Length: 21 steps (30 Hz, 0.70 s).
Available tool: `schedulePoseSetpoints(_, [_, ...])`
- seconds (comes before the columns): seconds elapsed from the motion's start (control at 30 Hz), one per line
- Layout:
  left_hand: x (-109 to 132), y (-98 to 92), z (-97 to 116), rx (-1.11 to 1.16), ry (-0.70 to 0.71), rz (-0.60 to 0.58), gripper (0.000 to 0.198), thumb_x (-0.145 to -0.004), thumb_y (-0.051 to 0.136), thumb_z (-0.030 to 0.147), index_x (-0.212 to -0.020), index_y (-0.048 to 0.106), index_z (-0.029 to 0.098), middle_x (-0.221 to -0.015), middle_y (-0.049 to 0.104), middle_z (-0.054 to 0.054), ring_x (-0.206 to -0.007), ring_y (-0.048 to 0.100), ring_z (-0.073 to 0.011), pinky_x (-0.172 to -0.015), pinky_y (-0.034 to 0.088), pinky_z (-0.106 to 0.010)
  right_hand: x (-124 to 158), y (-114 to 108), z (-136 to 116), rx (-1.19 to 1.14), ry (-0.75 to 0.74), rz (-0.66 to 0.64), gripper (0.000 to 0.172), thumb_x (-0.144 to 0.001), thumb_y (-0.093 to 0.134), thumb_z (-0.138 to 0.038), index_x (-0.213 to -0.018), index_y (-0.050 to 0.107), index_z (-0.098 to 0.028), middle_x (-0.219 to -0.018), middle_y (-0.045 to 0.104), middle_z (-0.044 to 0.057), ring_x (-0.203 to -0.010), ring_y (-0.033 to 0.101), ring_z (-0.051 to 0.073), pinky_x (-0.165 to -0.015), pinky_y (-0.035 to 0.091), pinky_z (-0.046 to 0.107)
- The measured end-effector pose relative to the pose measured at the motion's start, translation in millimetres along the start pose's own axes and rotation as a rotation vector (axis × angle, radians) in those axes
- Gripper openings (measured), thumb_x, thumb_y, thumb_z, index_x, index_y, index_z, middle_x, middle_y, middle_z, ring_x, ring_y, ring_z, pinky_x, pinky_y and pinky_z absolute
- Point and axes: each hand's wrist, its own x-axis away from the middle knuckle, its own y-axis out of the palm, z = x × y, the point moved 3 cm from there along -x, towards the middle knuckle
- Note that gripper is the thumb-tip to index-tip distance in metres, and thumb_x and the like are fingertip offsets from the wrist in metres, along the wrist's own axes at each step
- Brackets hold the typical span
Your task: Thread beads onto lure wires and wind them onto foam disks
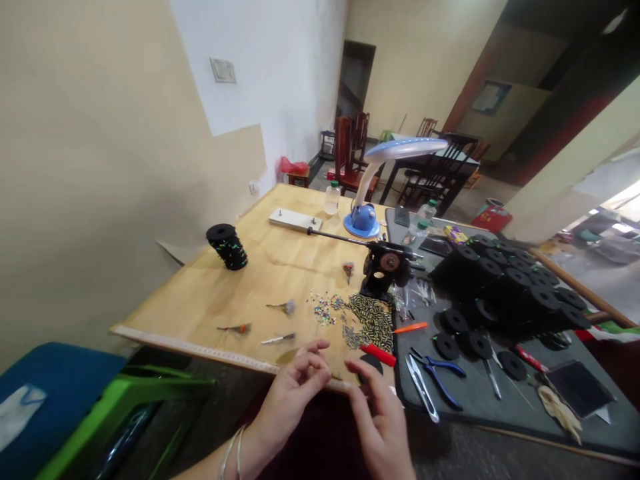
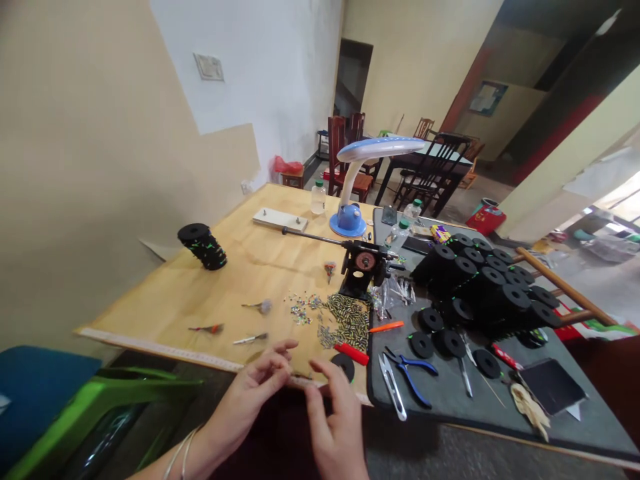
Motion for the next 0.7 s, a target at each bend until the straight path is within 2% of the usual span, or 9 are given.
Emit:
schedulePoseSetpoints(0.07, [1.9,-2.2,-0.3,0.042,0.005,0.015,0.019,-0.073,0.072,0.036,-0.065,0.068,0.019,-0.126,0.058,-0.010,-0.126,0.042,-0.0300,-0.103,0.032,-0.037,-7.1,28.1,-12.6,-0.269,0.110,-0.156,0.030,-0.092,0.050,-0.037,-0.116,0.058,-0.020,-0.110,0.066,0.013,-0.086,0.065,0.023,-0.073,0.054,0.033])
schedulePoseSetpoints(0.17, [3.5,-12.6,-5.1,0.114,-0.019,0.071,0.019,-0.073,0.071,0.036,-0.065,0.067,0.019,-0.125,0.060,-0.009,-0.119,0.049,-0.0291,-0.097,0.038,-0.035,-18.8,55.2,-18.6,-0.474,0.220,-0.314,0.034,-0.090,0.053,-0.043,-0.112,0.057,-0.018,-0.080,0.067,0.006,-0.065,0.062,0.019,-0.055,0.050,0.027])
schedulePoseSetpoints(0.27, [4.9,-28.3,-14.1,0.145,-0.042,0.154,0.020,-0.073,0.072,0.036,-0.065,0.067,0.018,-0.112,0.066,-0.008,-0.111,0.055,-0.0273,-0.094,0.040,-0.033,-29.5,67.0,-15.4,-0.399,0.209,-0.382,0.031,-0.087,0.057,-0.043,-0.100,0.061,-0.015,-0.057,0.057,-0.002,-0.052,0.054,0.014,-0.053,0.044,0.024])
schedulePoseSetpoints(0.4, [6.9,-43.8,-23.6,0.158,-0.048,0.235,0.022,-0.072,0.073,0.038,-0.065,0.068,0.018,-0.102,0.068,-0.006,-0.107,0.056,-0.0263,-0.093,0.040,-0.032,-35.4,81.0,-9.5,-0.354,0.226,-0.475,0.027,-0.083,0.063,-0.041,-0.090,0.065,-0.015,-0.059,0.058,-0.002,-0.056,0.054,0.014,-0.055,0.042,0.024])
schedulePoseSetpoints(0.5, [6.7,-48.4,-24.1,0.200,-0.041,0.272,0.022,-0.069,0.075,0.038,-0.064,0.069,0.018,-0.104,0.068,-0.006,-0.109,0.055,-0.0263,-0.095,0.038,-0.032,-37.5,88.5,-8.1,-0.397,0.268,-0.471,0.027,-0.083,0.062,-0.042,-0.087,0.065,-0.016,-0.072,0.063,0.001,-0.061,0.056,0.015,-0.052,0.043,0.022])
schedulePoseSetpoints(0.7, [0.7,-46.5,-18.1,0.393,-0.113,0.257,0.022,-0.066,0.078,0.038,-0.071,0.072,0.017,-0.113,0.067,-0.009,-0.113,0.052,-0.0275,-0.094,0.040,-0.035,-47.9,84.4,-13.7,-0.486,0.270,-0.214,0.030,-0.082,0.062,-0.045,-0.093,0.062,-0.018,-0.089,0.064,0.007,-0.082,0.061,0.021,-0.053,0.048,0.022])
